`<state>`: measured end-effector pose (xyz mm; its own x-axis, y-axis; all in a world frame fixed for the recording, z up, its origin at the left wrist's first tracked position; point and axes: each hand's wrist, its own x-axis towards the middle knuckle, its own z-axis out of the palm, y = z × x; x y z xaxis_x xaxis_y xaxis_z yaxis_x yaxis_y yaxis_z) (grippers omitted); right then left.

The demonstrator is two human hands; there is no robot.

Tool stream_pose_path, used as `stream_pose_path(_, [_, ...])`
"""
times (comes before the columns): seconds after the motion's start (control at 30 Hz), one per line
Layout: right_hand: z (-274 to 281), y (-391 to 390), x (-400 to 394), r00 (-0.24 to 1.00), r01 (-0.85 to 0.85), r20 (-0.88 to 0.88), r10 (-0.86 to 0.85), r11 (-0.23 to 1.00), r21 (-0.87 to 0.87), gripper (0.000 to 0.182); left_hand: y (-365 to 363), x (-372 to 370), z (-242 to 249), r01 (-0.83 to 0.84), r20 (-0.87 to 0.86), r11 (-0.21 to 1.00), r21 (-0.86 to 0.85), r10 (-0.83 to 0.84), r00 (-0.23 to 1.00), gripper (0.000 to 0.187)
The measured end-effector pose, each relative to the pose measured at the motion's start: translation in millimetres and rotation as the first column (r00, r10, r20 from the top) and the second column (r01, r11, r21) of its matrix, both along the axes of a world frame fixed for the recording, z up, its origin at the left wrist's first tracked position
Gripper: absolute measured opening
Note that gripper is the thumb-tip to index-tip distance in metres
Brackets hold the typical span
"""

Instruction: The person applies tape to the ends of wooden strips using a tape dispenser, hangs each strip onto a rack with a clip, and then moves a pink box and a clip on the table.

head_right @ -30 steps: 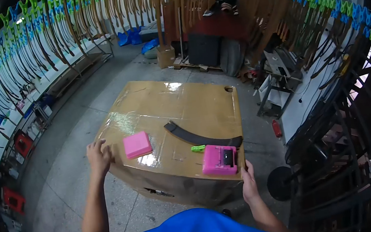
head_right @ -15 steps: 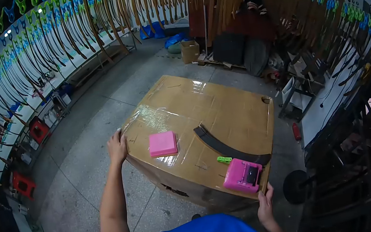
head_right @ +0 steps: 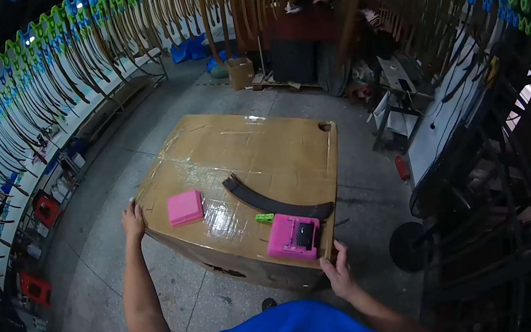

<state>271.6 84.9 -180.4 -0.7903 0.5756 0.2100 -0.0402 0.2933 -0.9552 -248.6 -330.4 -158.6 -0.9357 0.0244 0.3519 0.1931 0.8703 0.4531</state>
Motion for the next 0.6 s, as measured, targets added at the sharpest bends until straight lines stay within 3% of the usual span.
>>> stream_pose_path(0.1, [-5.9, 1.1, -3.7, 0.999, -0.040, -0.010, 0.039, 0.998, -0.057, 0.060, 1.2, -7.7, 5.4, -0.002, 0.015, 1.000, -0.010, 0.002, 1.000, 0.049])
stream_pose_path(0.17, [-25.4, -2.6, -7.8, 0.999, 0.053, -0.002, -0.053, 0.998, 0.044, 0.062, 1.6, -18.3, -2.0, -0.012, 0.045, 1.000, 0.000, 0.012, 0.999, 0.049])
stream_pose_path(0.23, [-16.0, -5.5, -8.7, 0.998, 0.063, 0.017, -0.062, 0.998, -0.007, 0.062, -13.0, -43.1, -20.7, 0.080, -0.080, 0.995, 0.067, -0.074, 0.994, 0.047])
stream_pose_path(0.33, [-15.0, -16.2, -7.9, 0.995, 0.101, 0.018, -0.101, 0.995, -0.013, 0.062, -14.6, -52.4, -18.5, 0.141, -0.091, 0.983, 0.119, -0.131, 0.987, 0.047])
stream_pose_path(0.5, [2.3, -34.4, -6.1, 0.982, 0.185, 0.043, -0.186, 0.982, 0.021, 0.061, -14.4, -57.7, -7.2, 0.198, -0.056, 0.980, 0.025, -0.196, 0.979, 0.047])
stream_pose_path(0.6, [9.8, -37.7, -1.9, 0.976, 0.218, 0.047, -0.214, 0.966, -0.139, 0.060, -4.0, -39.1, 10.4, 0.217, 0.001, 0.976, -0.020, -0.218, 0.976, 0.048])
